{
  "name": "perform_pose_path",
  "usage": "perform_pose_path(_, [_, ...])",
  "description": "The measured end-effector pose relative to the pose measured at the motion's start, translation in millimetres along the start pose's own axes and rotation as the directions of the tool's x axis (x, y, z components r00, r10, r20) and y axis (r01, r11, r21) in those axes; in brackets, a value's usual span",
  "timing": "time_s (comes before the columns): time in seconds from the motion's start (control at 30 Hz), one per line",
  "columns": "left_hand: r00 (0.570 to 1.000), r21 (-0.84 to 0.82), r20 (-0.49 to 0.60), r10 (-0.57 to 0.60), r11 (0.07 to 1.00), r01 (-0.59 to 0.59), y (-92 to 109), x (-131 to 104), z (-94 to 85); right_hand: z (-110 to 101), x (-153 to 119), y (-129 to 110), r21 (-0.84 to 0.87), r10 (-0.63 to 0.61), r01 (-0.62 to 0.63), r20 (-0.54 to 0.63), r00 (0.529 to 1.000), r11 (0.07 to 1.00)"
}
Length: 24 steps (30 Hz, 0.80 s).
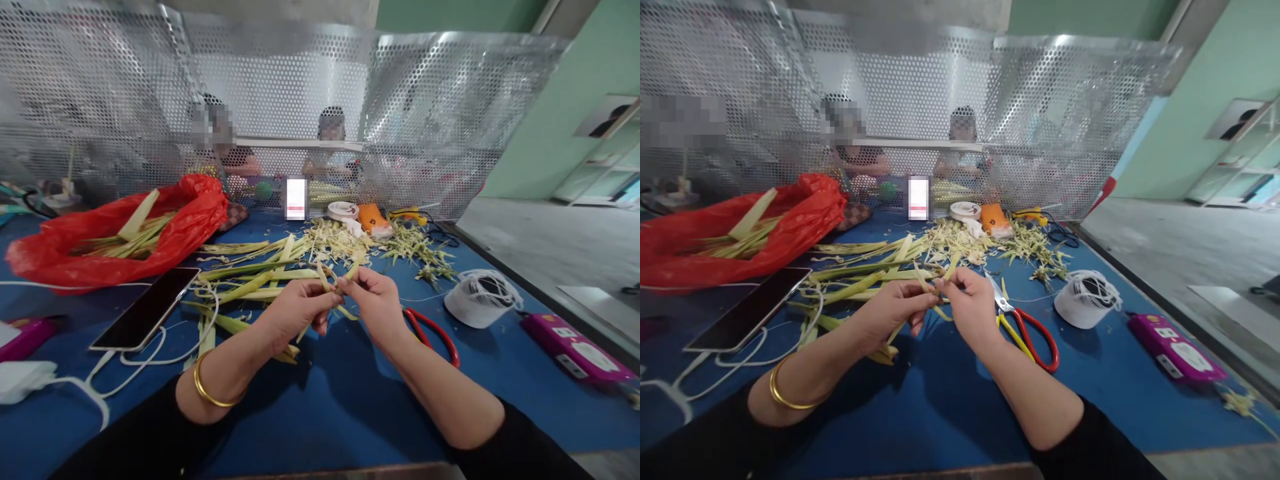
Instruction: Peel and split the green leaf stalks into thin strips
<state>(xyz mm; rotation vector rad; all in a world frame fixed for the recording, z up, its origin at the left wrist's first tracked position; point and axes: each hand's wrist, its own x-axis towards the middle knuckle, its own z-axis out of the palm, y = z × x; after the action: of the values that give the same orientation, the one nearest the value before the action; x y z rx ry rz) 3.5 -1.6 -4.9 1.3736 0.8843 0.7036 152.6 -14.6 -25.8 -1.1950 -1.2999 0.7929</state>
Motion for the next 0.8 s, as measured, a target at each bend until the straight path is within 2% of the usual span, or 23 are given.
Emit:
perform_pose_path(0.07, [0.999,-0.011,-0.039,-0.02,1.0,0.019,-2,1,0.5,-3,4,0,-0.033,0.024,-0.023,0.046,0.999,0.999])
perform_pose_path(0.13, [0.996,-0.036,-0.087,-0.035,0.999,0.031,-4,2,1.1,-7,7,-3,-0.14,-0.042,0.037,-0.027,0.999,0.989])
perform_pose_path(0.2, [0.992,-0.049,-0.124,-0.026,0.999,0.02,-5,2,2.2,-10,7,-7,-0.333,-0.245,0.19,-0.131,0.961,0.924])
perform_pose_path(0.23, [0.991,-0.043,-0.132,-0.014,0.999,0.008,-5,2,3.1,-10,7,-9,-0.428,-0.356,0.272,-0.126,0.926,0.862])
perform_pose_path(0.3, [0.991,-0.006,-0.131,0.013,1.0,-0.014,-5,0,5.8,-10,4,-13,-0.53,-0.485,0.412,0.001,0.874,0.742])
perform_pose_path(0.37, [0.993,0.056,-0.118,0.029,0.998,-0.023,-4,-1,9.3,-8,2,-15,-0.511,-0.489,0.485,0.14,0.861,0.709])
perform_pose_path(0.43, [0.994,0.122,-0.106,0.04,0.992,-0.027,-3,-3,12.5,-6,1,-14,-0.46,-0.441,0.477,0.192,0.877,0.749])
perform_pose_path(0.63, [0.999,0.153,-0.026,0.026,0.988,-0.022,-2,-4,14.4,-2,-1,-12,-0.346,-0.33,0.341,0.094,0.939,0.874])
perform_pose_path(0.8, [0.998,0.158,0.054,-0.017,0.987,0.008,-5,-3,11.3,2,-5,-11,-0.344,-0.379,0.383,0.084,0.922,0.857])
